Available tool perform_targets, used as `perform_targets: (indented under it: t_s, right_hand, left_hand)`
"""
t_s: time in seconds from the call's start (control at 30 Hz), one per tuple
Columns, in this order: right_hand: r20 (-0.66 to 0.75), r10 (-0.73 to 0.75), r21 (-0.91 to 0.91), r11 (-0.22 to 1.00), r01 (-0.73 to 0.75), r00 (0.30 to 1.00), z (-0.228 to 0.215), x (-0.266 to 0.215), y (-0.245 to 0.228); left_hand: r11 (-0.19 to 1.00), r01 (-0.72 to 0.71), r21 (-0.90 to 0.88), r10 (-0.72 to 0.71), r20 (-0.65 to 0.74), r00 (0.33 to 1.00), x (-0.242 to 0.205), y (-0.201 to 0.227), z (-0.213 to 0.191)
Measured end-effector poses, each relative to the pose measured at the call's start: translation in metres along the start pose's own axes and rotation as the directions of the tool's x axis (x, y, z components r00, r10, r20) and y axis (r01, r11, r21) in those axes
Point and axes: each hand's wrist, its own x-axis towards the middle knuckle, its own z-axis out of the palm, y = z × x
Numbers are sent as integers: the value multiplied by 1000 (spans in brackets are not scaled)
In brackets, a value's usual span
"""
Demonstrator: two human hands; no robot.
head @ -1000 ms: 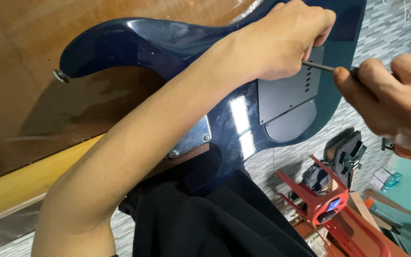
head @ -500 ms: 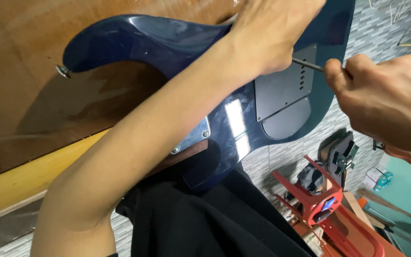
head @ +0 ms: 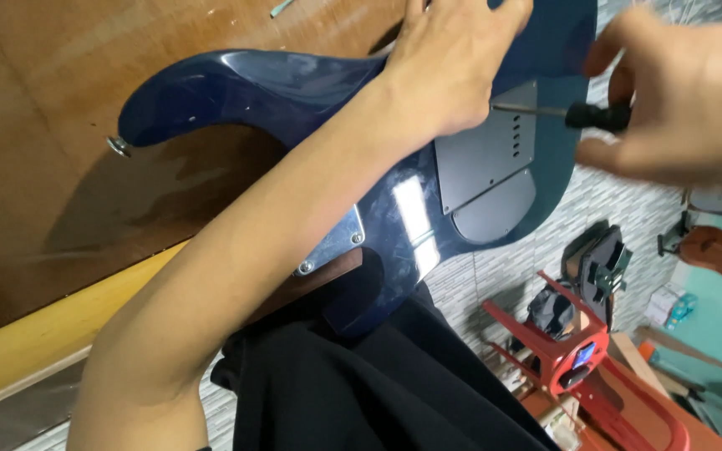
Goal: The person uses a screwdriver to tighten screws on the backplate of a blue electric guitar. After securing the plate, they wipe the guitar's body with a cloth.
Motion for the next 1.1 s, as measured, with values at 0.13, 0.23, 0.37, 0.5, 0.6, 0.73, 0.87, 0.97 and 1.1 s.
perform_targets:
  t_s: [0.13,0.23,0.37,0.5,0.6,0.73,0.87,0.97,1.1]
  right_hand:
    - [-11,-576,-711,579,398,818,13,-10,23]
    - [112,-860,-899,126,420,498,0,-14,23]
    - [99,-987,-951,-57,304,124,2,-10,15]
    - [102,-959,-930,2,368,265,13,-8,21]
    - [-3,-407,-700,653,289,914,2,-13,-8]
    - [401,302,431,771,-468,865,-42,-19,-60]
    - [49,-66,-117,991,71,997,-12,-13,-15]
    - [-158,-599,-715,618,327,785,8,-10,21]
    - [82,-908,-907,102,409,410,-4,5,31]
  left_hand:
    - [1000,10,11,-10,50,999,-1,-4,4]
    - [1000,15,16,-16,50,999,1,-2,1]
    - [998,60,-12,-59,120,991,3,-1,-7]
    - [999,51,-1,-51,106,993,4,-2,-2]
    - [999,48,14,-49,74,996,3,-3,-4]
    - [999,40,28,-42,91,995,2,2,-8]
    - [999,28,43,-30,60,998,1,1,-5]
    - [999,33,2,-33,93,995,0,0,-9]
    - [998,42,-48,-31,215,976,0,-1,-23]
